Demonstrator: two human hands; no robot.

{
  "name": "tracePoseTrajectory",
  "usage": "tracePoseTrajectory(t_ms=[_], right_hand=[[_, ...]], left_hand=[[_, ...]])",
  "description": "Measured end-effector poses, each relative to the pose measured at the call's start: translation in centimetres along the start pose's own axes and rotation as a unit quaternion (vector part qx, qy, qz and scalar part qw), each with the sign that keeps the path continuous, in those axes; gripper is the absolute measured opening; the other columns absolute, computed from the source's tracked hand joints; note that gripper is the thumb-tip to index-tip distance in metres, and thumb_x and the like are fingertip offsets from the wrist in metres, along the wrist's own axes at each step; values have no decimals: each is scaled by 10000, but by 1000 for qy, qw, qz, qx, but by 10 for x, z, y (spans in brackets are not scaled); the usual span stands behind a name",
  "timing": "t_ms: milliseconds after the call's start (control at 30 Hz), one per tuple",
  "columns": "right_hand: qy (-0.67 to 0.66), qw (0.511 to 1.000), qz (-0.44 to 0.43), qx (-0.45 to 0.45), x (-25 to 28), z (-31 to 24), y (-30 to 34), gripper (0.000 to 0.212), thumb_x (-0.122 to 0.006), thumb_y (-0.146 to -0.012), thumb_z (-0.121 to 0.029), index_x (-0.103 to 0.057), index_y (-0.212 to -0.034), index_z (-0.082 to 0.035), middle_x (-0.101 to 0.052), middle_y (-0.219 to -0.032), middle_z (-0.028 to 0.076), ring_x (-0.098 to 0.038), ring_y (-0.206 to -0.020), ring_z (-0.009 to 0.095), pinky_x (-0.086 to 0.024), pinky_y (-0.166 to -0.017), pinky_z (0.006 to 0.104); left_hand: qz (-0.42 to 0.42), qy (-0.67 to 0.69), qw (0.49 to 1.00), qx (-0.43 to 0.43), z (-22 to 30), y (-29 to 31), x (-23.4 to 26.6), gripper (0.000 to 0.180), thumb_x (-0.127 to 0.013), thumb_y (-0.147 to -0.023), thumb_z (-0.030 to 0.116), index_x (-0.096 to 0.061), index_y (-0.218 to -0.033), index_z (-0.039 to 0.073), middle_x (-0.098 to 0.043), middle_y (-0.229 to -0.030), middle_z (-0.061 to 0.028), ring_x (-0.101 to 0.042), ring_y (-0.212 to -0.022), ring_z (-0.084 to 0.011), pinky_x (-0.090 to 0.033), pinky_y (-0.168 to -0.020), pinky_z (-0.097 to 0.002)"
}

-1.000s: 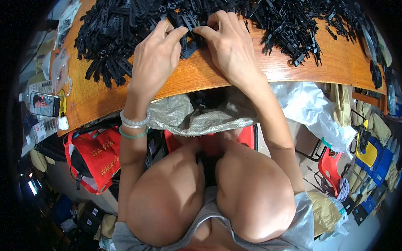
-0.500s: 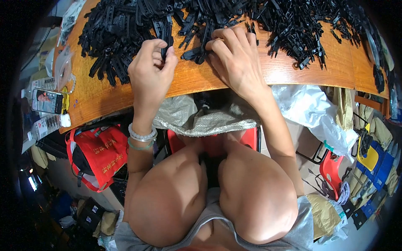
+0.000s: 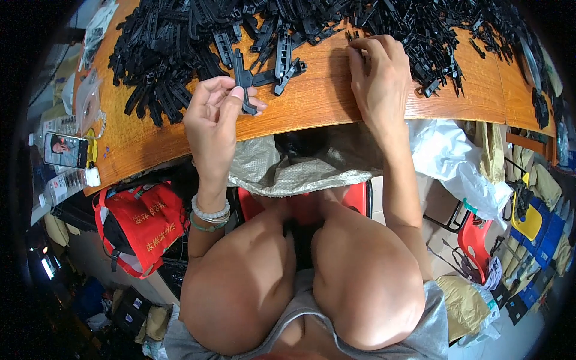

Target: The person assembles small black plastic components by hand, then places the assembled components into a storage bag.

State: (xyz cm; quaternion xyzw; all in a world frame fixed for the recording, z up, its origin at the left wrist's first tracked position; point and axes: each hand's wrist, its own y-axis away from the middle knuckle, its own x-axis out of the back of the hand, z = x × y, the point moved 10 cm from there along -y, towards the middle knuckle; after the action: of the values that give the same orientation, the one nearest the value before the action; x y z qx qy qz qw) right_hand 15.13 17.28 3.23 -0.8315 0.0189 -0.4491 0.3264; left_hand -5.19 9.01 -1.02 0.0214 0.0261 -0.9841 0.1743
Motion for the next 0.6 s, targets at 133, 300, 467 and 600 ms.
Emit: tracePoseTrajectory(t_ms=[133, 300, 467, 600], right_hand=[[34, 997, -57, -38, -15, 10, -8, 175, -689, -747, -162, -615, -803, -14, -603, -829, 108, -582, -725, 295, -471, -650, 378], [-20, 997, -53, -54, -7, 2, -12, 204, -684, -759, -109, -614, -931, -25, -615, -829, 110, -590, -656, 251, -475, -615, 322], [-428, 885, -55, -173, 2, -20, 7, 355, -637, -783, 46, -575, -1127, -16, -576, -802, -2, -528, -671, 24, -390, -567, 142], [-631, 725, -215, -177, -23, -45, 25, 264, -621, -810, 57, -603, -1072, 33, -619, -978, 89, -638, -821, 123, -520, -714, 211]], left_hand=[[-28, 2, 1000, 4, 5, 2, -11, 114, -480, -893, 1, -471, -989, -60, -621, -867, -195, -645, -689, -220, -535, -635, -301], [-33, 65, 995, 68, 0, 2, -9, 118, -460, -886, 3, -474, -981, -67, -619, -854, -200, -641, -657, -210, -534, -593, -289], [-69, 126, 986, 85, -1, 1, -14, 127, -442, -884, 0, -465, -983, -77, -618, -832, -193, -633, -620, -195, -528, -555, -271], [-111, 100, 983, 108, 0, 4, -22, 193, -479, -890, 32, -503, -1027, -102, -622, -792, -162, -614, -573, -164, -505, -503, -245]])
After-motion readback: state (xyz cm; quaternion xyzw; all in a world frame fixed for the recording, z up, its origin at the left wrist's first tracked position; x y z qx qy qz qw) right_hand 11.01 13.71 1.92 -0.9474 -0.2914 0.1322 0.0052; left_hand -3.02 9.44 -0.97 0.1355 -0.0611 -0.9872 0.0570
